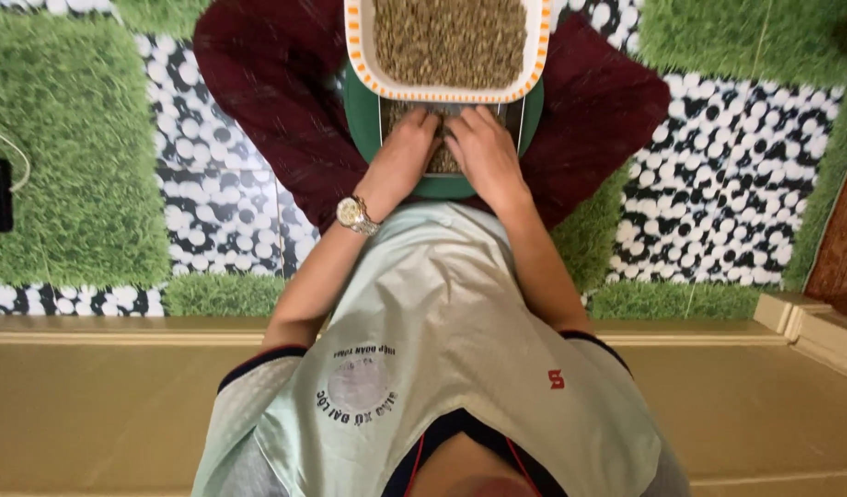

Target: The person sorts green coffee beans by hand, transferring them from a green bowl into a white bowl, then spreading them out in the white bowl to inspect for defects.

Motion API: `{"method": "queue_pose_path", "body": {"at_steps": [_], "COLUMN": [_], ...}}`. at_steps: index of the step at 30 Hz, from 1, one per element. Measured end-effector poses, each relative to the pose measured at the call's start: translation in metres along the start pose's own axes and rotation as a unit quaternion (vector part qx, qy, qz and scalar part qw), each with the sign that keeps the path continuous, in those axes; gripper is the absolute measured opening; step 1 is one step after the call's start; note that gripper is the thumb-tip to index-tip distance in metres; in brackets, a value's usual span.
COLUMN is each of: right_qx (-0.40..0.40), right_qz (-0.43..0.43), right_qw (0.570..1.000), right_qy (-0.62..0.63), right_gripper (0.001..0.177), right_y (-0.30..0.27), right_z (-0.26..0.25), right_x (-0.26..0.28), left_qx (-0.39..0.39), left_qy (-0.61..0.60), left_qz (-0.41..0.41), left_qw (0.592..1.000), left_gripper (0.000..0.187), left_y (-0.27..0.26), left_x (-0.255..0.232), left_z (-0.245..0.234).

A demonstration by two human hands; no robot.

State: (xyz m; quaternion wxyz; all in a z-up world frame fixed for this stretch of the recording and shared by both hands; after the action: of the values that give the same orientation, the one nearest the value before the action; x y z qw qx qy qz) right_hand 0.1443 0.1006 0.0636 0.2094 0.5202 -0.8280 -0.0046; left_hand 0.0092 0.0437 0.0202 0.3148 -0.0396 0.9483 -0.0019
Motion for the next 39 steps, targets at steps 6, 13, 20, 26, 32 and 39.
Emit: {"method": "queue_pose_path", "body": {"at_steps": [6,13,20,26,32,39], "right_qx": [0.013,0.010,-0.012,-0.021,-0.024,-0.021], "right_qz": [-0.005,0.005,-0.022,-0.003,0.007,0.008], "right_qw": [1.000,0.999,0.999,0.999,0.997,0.996], "right_qy": [0.018,0.046,0.032,0.046,0.075,0.091], "right_gripper": [0.013,0.012,0.009,0.009,0.006,0.007], "right_y": [-0.002,0.002,0.000,-0.002,-0.002,-0.001], "right_z": [0.006,-0.004,0.001,-0.003,-0.008,-0.002], "right_x": [-0.004,0.004,-0.001,0.002,0.003,-0.002], "left_qx": [0.006,0.035,0.029,0.044,0.056,0.060], "left_qy": [0.041,0.045,0.030,0.031,0.025,0.024], "left_qz": [0.005,0.006,0.009,0.009,0.006,-0.002], "left_qw": [0.999,0.998,0.999,0.999,0.998,0.998], "left_gripper": [0.020,0.014,0.014,0.014,0.012,0.011], "left_y": [0.004,0.003,0.004,0.004,0.004,0.007], "left_x": [0.010,-0.002,0.004,0.007,0.003,0.004], "left_z": [0.014,-0.002,0.005,0.010,0.003,0.003]}}
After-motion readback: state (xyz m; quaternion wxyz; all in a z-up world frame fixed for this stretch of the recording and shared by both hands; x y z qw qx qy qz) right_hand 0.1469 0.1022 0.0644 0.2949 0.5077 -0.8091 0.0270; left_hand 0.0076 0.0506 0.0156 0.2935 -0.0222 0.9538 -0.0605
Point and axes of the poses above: each hand's wrist, its own y-axis towards the middle knuckle, its own z-axis out of the palm, x = y × z, the point moved 4 cm from there along y, towards the middle knuckle, and after that the axes turned 7 degrees about -z, right-handed, at the moved point
